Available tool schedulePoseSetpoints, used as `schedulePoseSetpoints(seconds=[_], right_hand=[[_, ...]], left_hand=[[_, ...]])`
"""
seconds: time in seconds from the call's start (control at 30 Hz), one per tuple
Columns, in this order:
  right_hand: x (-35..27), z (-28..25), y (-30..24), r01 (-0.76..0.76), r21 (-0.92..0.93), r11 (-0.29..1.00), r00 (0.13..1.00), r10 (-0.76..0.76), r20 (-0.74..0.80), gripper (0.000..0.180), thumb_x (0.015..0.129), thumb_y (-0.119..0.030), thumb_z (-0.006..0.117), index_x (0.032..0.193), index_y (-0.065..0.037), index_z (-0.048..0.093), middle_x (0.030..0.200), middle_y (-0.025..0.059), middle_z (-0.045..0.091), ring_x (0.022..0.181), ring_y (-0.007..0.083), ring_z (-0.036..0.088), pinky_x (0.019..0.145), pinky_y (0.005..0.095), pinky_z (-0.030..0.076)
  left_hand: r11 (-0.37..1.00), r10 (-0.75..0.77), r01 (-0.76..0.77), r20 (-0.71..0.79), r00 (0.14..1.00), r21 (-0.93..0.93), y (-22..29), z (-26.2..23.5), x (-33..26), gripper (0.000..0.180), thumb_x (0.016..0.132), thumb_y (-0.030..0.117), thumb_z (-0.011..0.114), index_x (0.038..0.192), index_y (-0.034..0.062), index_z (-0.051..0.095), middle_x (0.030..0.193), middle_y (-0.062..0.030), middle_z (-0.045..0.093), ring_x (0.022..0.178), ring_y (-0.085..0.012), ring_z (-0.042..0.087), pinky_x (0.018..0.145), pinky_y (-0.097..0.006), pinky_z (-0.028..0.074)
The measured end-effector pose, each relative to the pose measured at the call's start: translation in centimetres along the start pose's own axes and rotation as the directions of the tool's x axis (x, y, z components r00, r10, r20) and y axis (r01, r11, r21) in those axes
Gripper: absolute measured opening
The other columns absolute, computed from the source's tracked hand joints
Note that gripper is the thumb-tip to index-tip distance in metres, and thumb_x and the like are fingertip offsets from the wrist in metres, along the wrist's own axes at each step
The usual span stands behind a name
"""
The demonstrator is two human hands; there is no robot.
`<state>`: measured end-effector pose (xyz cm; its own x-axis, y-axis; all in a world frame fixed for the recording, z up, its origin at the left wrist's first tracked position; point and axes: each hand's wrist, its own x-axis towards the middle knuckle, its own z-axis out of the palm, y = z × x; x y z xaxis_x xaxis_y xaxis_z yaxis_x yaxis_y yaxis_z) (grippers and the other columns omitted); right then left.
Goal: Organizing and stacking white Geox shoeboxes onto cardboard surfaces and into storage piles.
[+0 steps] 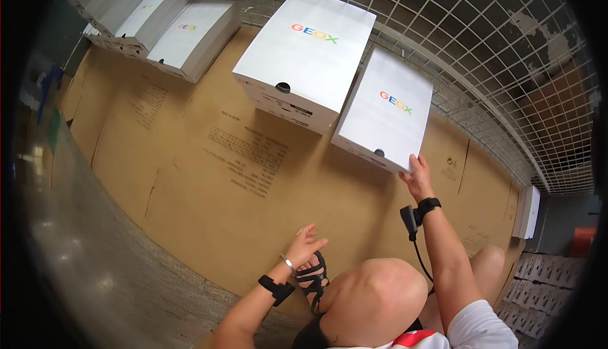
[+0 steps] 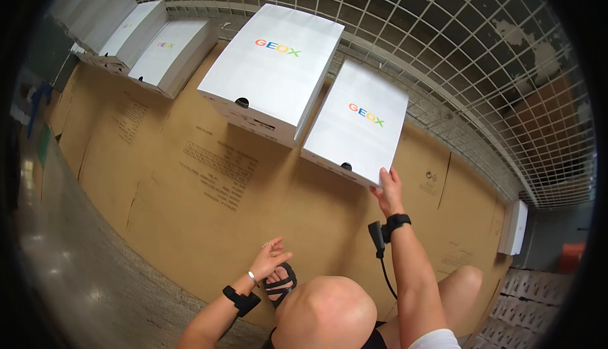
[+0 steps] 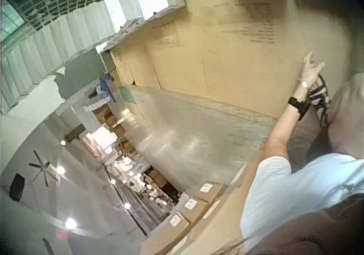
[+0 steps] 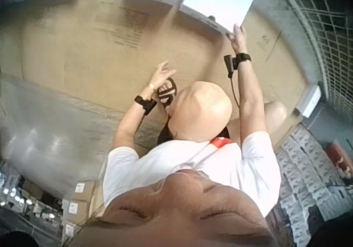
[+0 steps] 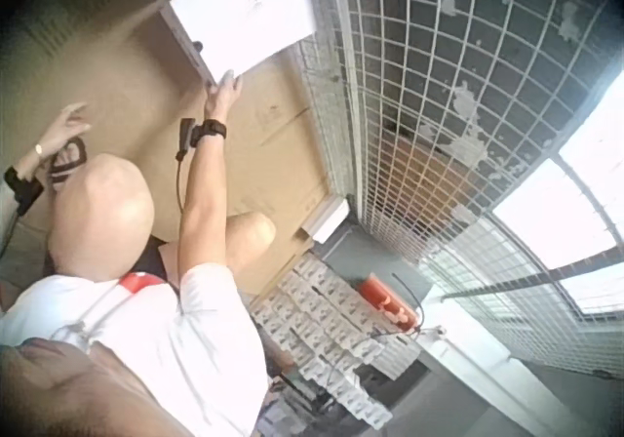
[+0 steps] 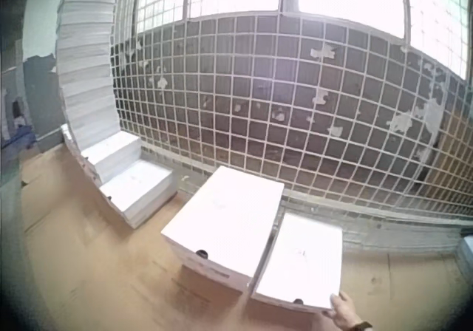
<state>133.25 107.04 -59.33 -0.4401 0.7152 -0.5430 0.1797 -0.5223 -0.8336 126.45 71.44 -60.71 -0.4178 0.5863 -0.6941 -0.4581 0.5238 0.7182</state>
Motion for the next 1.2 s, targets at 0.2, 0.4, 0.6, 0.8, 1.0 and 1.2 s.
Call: schedulePoseSetpoints(seconds=[0.2, 0.4, 0.6, 0.8, 1.0, 1.2], right_hand=[[-0.4, 3.0, -1.7, 0.013, -0.116, 0.993, 0.998, -0.007, 0.057, 0.041, 0.083, -0.020, 0.050, 0.121, -0.010, 0.037, 0.113, 0.0076, 0.045, 0.100, 0.0242, 0.045, 0.075, 0.0462, 0.045], [-1.3, 0.0, -8.9, -0.004, -0.721, 0.693, 0.921, 0.283, 0.267, 0.050, 0.081, -0.024, 0.054, 0.123, -0.004, 0.036, 0.113, 0.0108, 0.047, 0.100, 0.0227, 0.047, 0.076, 0.0382, 0.048], [-4.9, -16.2, -23.7, 0.096, -0.924, 0.371, 0.993, 0.024, 0.113, 0.034, 0.081, -0.017, 0.052, 0.109, 0.002, 0.050, 0.081, 0.0057, 0.057, 0.072, 0.0133, 0.055, 0.059, 0.0256, 0.048], [-8.9, -33.2, -19.6, -0.068, -0.890, 0.450, 0.983, -0.124, -0.138, 0.033, 0.076, -0.020, 0.055, 0.101, 0.001, 0.055, 0.080, 0.0103, 0.061, 0.065, 0.0173, 0.056, 0.058, 0.0282, 0.046], [-14.8, -56.9, -9.1, -0.434, -0.826, 0.359, 0.889, 0.019, -0.458, 0.047, 0.075, -0.024, 0.058, 0.114, 0.001, 0.047, 0.109, 0.0184, 0.052, 0.098, 0.0291, 0.052, 0.083, 0.0342, 0.042], [-12.2, -74.8, -5.9, -0.382, -0.625, 0.681, 0.642, -0.290, -0.710, 0.046, 0.073, -0.026, 0.058, 0.108, 0.003, 0.049, 0.107, 0.0236, 0.051, 0.099, 0.0348, 0.050, 0.085, 0.0370, 0.040]], left_hand=[[0.998, -0.012, 0.013, -0.017, 1.000, 0.058, -0.3, -0.3, -0.6, 0.066, 0.070, 0.029, 0.066, 0.121, -0.0015, 0.036, 0.114, -0.0189, 0.045, 0.100, -0.0268, 0.049, 0.080, -0.033, 0.043], [0.981, 0.088, -0.080, -0.038, 0.995, 0.174, 0.0, -0.2, 0.8, 0.059, 0.070, 0.024, 0.067, 0.117, -0.0001, 0.041, 0.106, -0.0129, 0.049, 0.090, -0.0175, 0.052, 0.076, -0.028, 0.045], [0.944, 0.140, -0.155, 0.071, 0.988, 0.293, 4.2, 2.8, 3.0, 0.054, 0.069, 0.021, 0.067, 0.115, 0.0014, 0.045, 0.104, -0.0107, 0.050, 0.087, -0.0161, 0.051, 0.076, -0.028, 0.045], [0.884, 0.167, -0.146, -0.007, 0.986, 0.443, 5.1, 0.0, 5.4, 0.052, 0.064, 0.011, 0.069, 0.110, 0.0012, 0.047, 0.102, -0.0136, 0.051, 0.083, -0.0206, 0.053, 0.068, -0.030, 0.048], [0.544, 0.129, -0.220, 0.179, 0.975, 0.810, 14.8, 7.7, 5.5, 0.047, 0.072, 0.013, 0.065, 0.114, 0.0017, 0.046, 0.107, -0.0147, 0.052, 0.097, -0.0225, 0.049, 0.080, -0.033, 0.044], [0.554, 0.168, -0.204, 0.131, 0.977, 0.807, 23.9, 14.4, 5.6, 0.037, 0.076, 0.007, 0.061, 0.110, 0.0020, 0.048, 0.103, -0.0133, 0.054, 0.088, -0.0194, 0.055, 0.071, -0.027, 0.047]])
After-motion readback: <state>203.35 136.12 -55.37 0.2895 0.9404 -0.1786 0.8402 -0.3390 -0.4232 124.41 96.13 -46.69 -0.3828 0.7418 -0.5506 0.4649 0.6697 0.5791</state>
